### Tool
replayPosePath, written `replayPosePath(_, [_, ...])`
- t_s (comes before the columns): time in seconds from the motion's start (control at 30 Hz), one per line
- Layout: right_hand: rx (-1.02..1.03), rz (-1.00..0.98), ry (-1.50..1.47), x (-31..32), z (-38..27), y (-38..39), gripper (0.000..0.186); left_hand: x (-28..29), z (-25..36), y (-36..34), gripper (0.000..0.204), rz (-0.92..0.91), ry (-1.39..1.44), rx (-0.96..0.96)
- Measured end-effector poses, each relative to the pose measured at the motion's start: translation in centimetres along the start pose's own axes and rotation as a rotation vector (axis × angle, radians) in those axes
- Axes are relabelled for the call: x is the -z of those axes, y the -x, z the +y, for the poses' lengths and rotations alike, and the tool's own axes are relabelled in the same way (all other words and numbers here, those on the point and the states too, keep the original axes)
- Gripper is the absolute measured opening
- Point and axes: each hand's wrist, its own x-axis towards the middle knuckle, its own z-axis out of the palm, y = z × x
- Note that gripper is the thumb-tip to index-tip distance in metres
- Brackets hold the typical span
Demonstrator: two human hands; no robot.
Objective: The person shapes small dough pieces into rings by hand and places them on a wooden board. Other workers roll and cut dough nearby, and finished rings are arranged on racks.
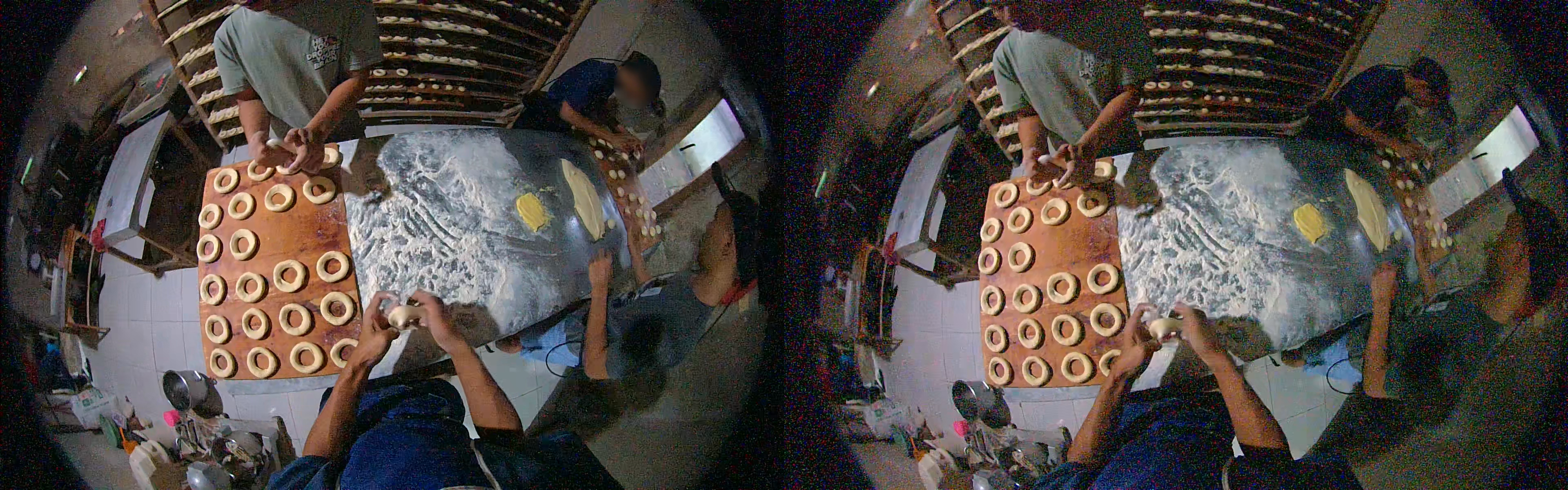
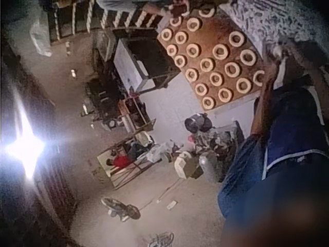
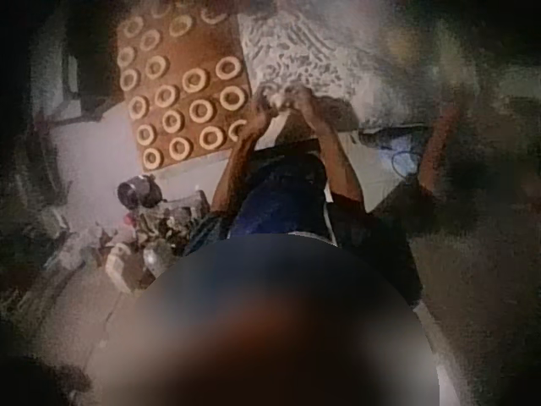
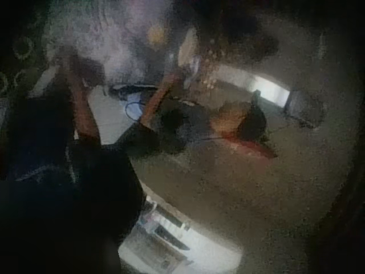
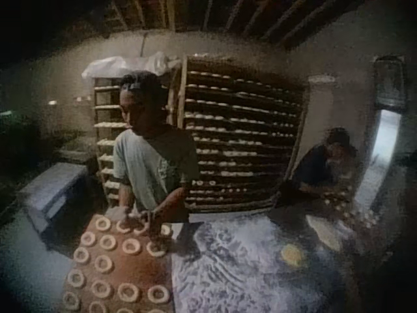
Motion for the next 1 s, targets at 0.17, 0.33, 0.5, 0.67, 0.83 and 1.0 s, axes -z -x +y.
replayPosePath(0.17, [0.161,0.182,-0.340,-2.2,1.2,1.0,0.061,0.6,-1.2,-1.1,0.036,-0.088,0.510,-0.209])
replayPosePath(0.33, [0.125,0.441,0.138,-4.9,0.8,0.6,0.066,-0.4,-2.1,-1.9,0.031,0.299,-0.704,-0.403])
replayPosePath(0.5, [0.034,0.502,0.275,-5.7,-1.6,1.9,0.069,-0.1,-3.9,-3.6,0.033,0.366,0.179,-0.077])
replayPosePath(0.67, [-0.047,0.402,0.313,-6.3,-3.6,1.9,0.061,0.6,-3.4,-2.9,0.043,0.313,-0.203,-0.161])
replayPosePath(0.83, [0.013,0.437,0.435,-6.7,-0.7,1.2,0.055,2.3,-4.5,-3.2,0.036,0.236,-0.031,-0.087])
replayPosePath(1.0, [0.071,0.287,0.436,-8.1,-4.4,2.4,0.056,3.1,-4.7,-2.3,0.034,0.193,0.293,-0.182])
